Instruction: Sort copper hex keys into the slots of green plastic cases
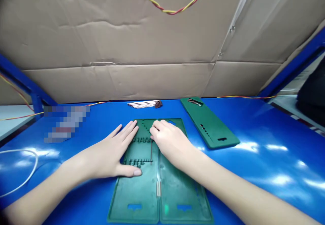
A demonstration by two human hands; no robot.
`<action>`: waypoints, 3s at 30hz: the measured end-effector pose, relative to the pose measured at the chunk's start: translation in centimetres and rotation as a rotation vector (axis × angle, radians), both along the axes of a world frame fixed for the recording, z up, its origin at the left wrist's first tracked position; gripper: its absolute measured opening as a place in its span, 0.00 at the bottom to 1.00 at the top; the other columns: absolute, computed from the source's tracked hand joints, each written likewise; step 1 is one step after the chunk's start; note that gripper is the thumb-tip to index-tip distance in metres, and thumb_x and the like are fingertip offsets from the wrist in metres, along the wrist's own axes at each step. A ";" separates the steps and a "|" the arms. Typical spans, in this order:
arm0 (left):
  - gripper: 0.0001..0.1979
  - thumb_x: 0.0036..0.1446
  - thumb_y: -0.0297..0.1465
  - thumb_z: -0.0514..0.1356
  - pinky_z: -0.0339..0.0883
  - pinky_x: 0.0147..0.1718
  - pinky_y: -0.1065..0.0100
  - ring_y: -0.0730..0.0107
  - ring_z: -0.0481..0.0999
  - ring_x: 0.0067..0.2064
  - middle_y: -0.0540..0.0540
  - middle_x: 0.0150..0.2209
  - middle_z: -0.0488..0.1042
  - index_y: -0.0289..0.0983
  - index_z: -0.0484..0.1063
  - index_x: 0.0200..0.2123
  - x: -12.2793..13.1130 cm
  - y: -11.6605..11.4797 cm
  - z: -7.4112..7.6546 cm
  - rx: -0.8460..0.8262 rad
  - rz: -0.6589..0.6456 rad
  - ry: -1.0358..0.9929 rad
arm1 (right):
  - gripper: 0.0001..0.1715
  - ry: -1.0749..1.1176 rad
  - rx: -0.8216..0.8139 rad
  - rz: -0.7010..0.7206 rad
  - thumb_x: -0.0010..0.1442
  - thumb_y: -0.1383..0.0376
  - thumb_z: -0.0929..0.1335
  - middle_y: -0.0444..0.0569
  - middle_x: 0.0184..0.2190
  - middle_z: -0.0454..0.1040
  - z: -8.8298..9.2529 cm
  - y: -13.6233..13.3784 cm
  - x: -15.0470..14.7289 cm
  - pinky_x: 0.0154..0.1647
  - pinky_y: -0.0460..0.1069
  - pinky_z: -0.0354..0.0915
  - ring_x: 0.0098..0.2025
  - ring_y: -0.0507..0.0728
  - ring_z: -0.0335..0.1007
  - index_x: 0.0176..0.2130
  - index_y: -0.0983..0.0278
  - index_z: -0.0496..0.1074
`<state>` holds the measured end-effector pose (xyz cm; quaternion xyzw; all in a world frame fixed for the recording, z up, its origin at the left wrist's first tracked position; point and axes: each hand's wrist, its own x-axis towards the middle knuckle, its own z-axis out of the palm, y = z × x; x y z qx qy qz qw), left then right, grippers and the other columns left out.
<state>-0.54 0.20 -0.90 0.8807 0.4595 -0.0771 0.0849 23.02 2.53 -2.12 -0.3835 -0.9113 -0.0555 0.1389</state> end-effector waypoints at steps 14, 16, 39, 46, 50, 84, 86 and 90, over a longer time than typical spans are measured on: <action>0.65 0.53 0.72 0.47 0.36 0.70 0.43 0.41 0.34 0.74 0.31 0.73 0.33 0.25 0.42 0.74 0.0 -0.1 -0.1 0.014 0.012 -0.011 | 0.12 0.020 0.010 0.074 0.71 0.72 0.59 0.54 0.39 0.73 1.2 -0.7 0.2 0.37 0.52 0.68 0.37 0.58 0.70 0.40 0.65 0.70; 0.65 0.53 0.72 0.46 0.35 0.70 0.45 0.42 0.33 0.74 0.31 0.73 0.31 0.25 0.41 0.74 0.0 -0.1 -0.1 0.008 0.016 0.000 | 0.11 0.098 -0.083 0.053 0.72 0.70 0.59 0.53 0.38 0.73 1.6 -0.9 0.3 0.36 0.53 0.69 0.35 0.58 0.71 0.40 0.64 0.69; 0.64 0.54 0.72 0.48 0.37 0.70 0.45 0.40 0.33 0.74 0.30 0.73 0.31 0.24 0.42 0.74 0.1 -0.1 0.1 -0.016 0.024 -0.018 | 0.20 0.890 -1.171 0.000 0.54 0.53 0.77 0.49 0.30 0.80 3.7 -0.5 0.8 0.37 0.53 0.76 0.31 0.56 0.80 0.34 0.63 0.70; 0.64 0.53 0.72 0.48 0.38 0.70 0.45 0.40 0.34 0.74 0.31 0.73 0.32 0.26 0.42 0.74 0.0 -0.1 0.2 -0.012 0.023 -0.030 | 0.23 1.036 -1.017 -0.092 0.52 0.52 0.78 0.48 0.35 0.79 3.7 1.5 2.0 0.46 0.56 0.78 0.38 0.59 0.82 0.38 0.62 0.70; 0.65 0.53 0.72 0.48 0.37 0.70 0.46 0.39 0.32 0.73 0.32 0.73 0.30 0.25 0.41 0.74 -0.1 -0.1 0.2 -0.020 0.031 -0.025 | 0.25 1.079 -0.891 -0.180 0.51 0.51 0.79 0.50 0.35 0.80 2.3 3.4 2.0 0.48 0.58 0.77 0.40 0.62 0.82 0.36 0.62 0.68; 0.65 0.54 0.73 0.45 0.35 0.70 0.46 0.41 0.30 0.74 0.33 0.73 0.27 0.25 0.37 0.74 -0.4 0.0 -0.3 -0.027 0.019 -0.027 | 0.21 -0.004 -0.074 0.077 0.70 0.68 0.61 0.55 0.39 0.76 0.9 11.5 -2.4 0.38 0.49 0.58 0.37 0.57 0.68 0.52 0.63 0.79; 0.65 0.53 0.73 0.46 0.36 0.70 0.46 0.40 0.31 0.73 0.33 0.73 0.27 0.25 0.38 0.74 -0.4 0.0 -0.3 -0.024 0.020 -0.032 | 0.20 -0.024 -0.079 0.034 0.71 0.67 0.60 0.54 0.38 0.74 0.8 11.8 -2.5 0.36 0.49 0.56 0.34 0.55 0.66 0.48 0.64 0.81; 0.65 0.53 0.73 0.46 0.36 0.70 0.45 0.40 0.31 0.74 0.33 0.73 0.28 0.25 0.37 0.74 -0.4 0.0 -0.5 -0.006 0.011 -0.044 | 0.20 -0.068 -0.068 0.000 0.72 0.65 0.61 0.54 0.37 0.72 0.3 12.2 -2.9 0.36 0.49 0.54 0.35 0.56 0.64 0.46 0.66 0.81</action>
